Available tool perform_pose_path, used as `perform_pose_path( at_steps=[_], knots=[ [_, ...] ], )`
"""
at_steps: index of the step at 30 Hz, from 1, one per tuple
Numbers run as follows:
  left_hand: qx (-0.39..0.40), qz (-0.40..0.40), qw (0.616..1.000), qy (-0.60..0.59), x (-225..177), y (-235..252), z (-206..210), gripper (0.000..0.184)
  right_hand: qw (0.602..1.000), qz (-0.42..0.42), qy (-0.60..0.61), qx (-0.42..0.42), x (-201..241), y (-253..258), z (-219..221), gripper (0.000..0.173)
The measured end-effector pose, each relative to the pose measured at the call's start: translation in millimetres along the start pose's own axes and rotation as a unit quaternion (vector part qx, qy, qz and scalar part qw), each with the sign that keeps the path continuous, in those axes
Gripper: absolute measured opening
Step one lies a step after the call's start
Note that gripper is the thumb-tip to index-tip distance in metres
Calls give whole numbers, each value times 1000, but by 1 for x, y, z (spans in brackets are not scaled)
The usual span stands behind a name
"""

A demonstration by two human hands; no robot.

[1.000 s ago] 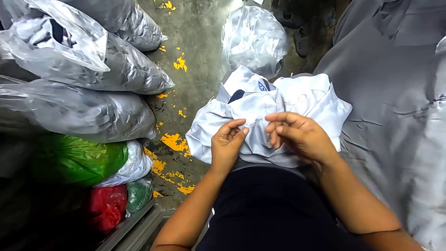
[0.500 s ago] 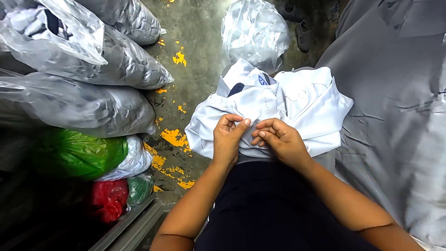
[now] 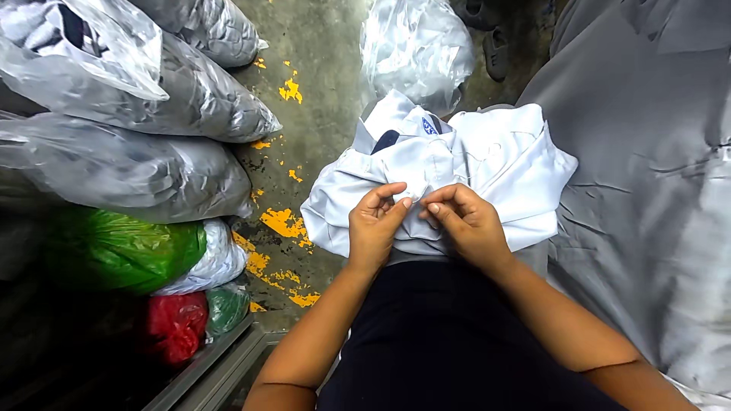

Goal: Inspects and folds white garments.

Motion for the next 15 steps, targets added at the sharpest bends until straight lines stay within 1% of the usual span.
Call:
perform_pose_path(
  at_steps=[3, 8, 15],
  knots=[
    [7, 24, 1000, 5, -2, -1, 0, 27, 999, -33, -28, -29, 1, 1, -2, 11],
    [16, 50, 998, 17, -5, -2, 1, 25, 999, -18, -23, -42, -2, 0, -2, 8],
    [19, 54, 998, 17, -5, -3, 0, 24, 999, -20, -31, -40, -3, -1, -1, 8]
  ],
)
Point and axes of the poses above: each hand's wrist, its own y-axis towards the middle knuckle, its own z-axis out of the palm, x = y × z, the point moved 8 cm from there along y, towards the middle knuckle, and after that the axes turned 13 degrees about -x, right-handed, at the moved point
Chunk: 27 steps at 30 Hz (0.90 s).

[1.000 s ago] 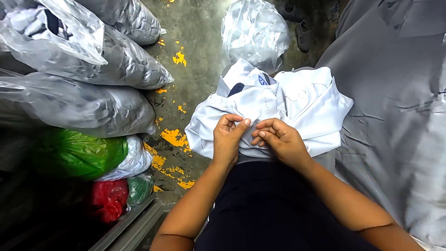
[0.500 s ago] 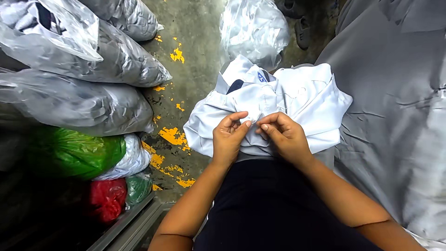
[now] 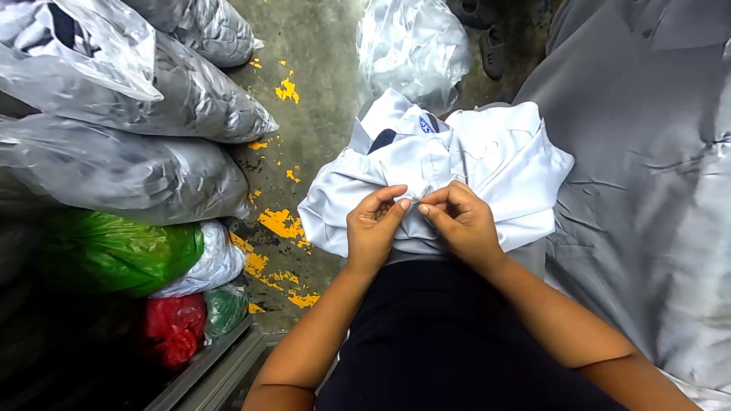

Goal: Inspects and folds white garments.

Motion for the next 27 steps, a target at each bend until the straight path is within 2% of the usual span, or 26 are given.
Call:
perform_pose_path(
  at_steps=[21, 27],
  knots=[
    [4, 40, 999, 23, -6, -2, 1, 23, 1000, 12, 0, 13, 1, 0, 0, 8],
    [12, -24, 999, -27, 1, -1, 2, 22, 995, 70, 55, 33, -5, -1, 3, 5]
  ],
)
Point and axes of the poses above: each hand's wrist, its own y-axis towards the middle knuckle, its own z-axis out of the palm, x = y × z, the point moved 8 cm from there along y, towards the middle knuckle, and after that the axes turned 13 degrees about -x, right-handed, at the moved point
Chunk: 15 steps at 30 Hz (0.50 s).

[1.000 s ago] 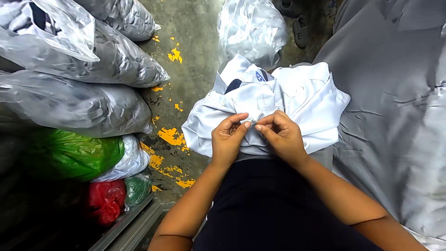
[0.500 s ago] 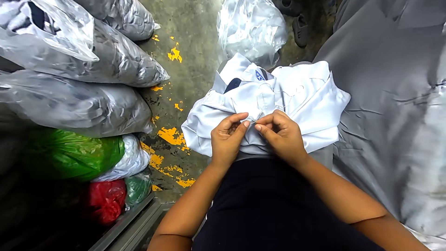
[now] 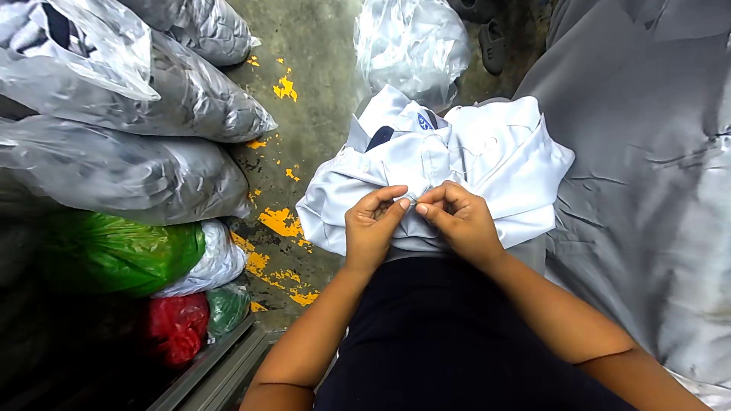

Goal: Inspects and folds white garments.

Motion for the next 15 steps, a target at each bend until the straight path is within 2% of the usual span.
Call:
perform_pose_path(
  at_steps=[4, 6, 11, 15],
  knots=[
    [-16, -91, 992, -83, 6, -1, 3, 21, 992, 69, 102, 35, -12, 0, 7, 6],
    [-19, -110, 988, -104, 8, -2, 5, 22, 982, 105, 153, 47, -18, -1, 11, 8],
    [-24, -58, 997, -38, 6, -4, 3, 21, 963, 157, 215, 36, -27, -2, 15, 10],
    [-16, -10, 1000, -5, -3, -2, 0, 24, 971, 148, 176, 59, -23, 1, 14, 8]
  ],
)
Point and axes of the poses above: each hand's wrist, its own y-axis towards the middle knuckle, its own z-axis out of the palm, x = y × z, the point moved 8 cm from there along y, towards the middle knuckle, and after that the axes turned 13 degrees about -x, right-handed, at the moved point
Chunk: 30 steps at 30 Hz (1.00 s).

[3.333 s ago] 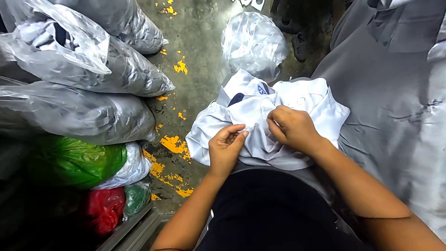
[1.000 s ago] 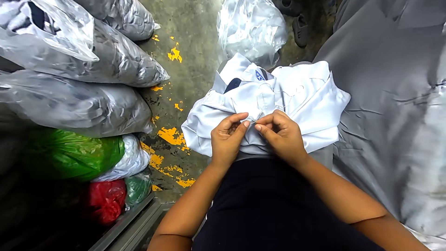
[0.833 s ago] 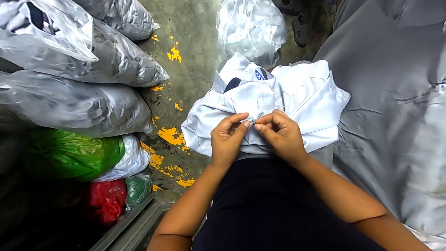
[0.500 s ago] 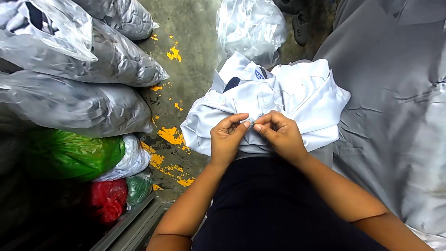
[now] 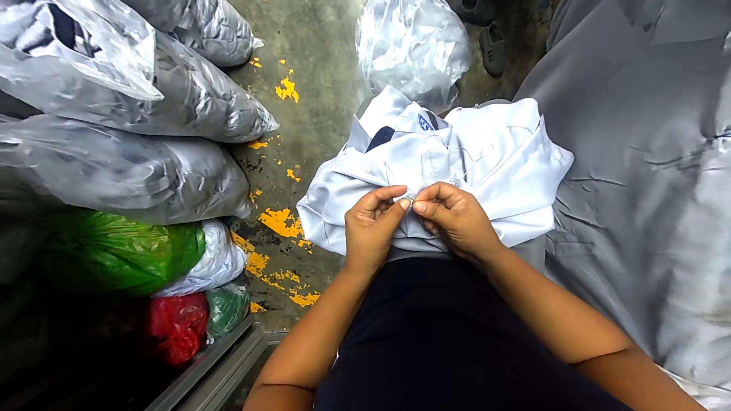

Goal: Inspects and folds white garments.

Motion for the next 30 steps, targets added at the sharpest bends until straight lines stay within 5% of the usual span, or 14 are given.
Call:
perform_pose_path(
  at_steps=[7, 22, 25, 28, 30],
  knots=[
    [0, 10, 1000, -3, -6, 2, -2, 34, 999, -32, -16, 13, 3, 1, -4, 9],
    [-28, -38, 998, -46, -4, 4, -2, 28, 996, 53, -7, 66, 13, 10, 11, 12],
    [-45, -40, 996, -64, -3, 13, -7, 26, 986, 24, -41, 159, 42, 10, 1, 20],
    [-66, -32, 994, -83, -2, 23, -16, 24, 962, -72, 53, 260, 103, -13, -26, 39],
    [-79, -27, 992, -92, -1, 28, -21, 24, 950, -169, 111, 240, 147, -43, -58, 37]
  ],
)
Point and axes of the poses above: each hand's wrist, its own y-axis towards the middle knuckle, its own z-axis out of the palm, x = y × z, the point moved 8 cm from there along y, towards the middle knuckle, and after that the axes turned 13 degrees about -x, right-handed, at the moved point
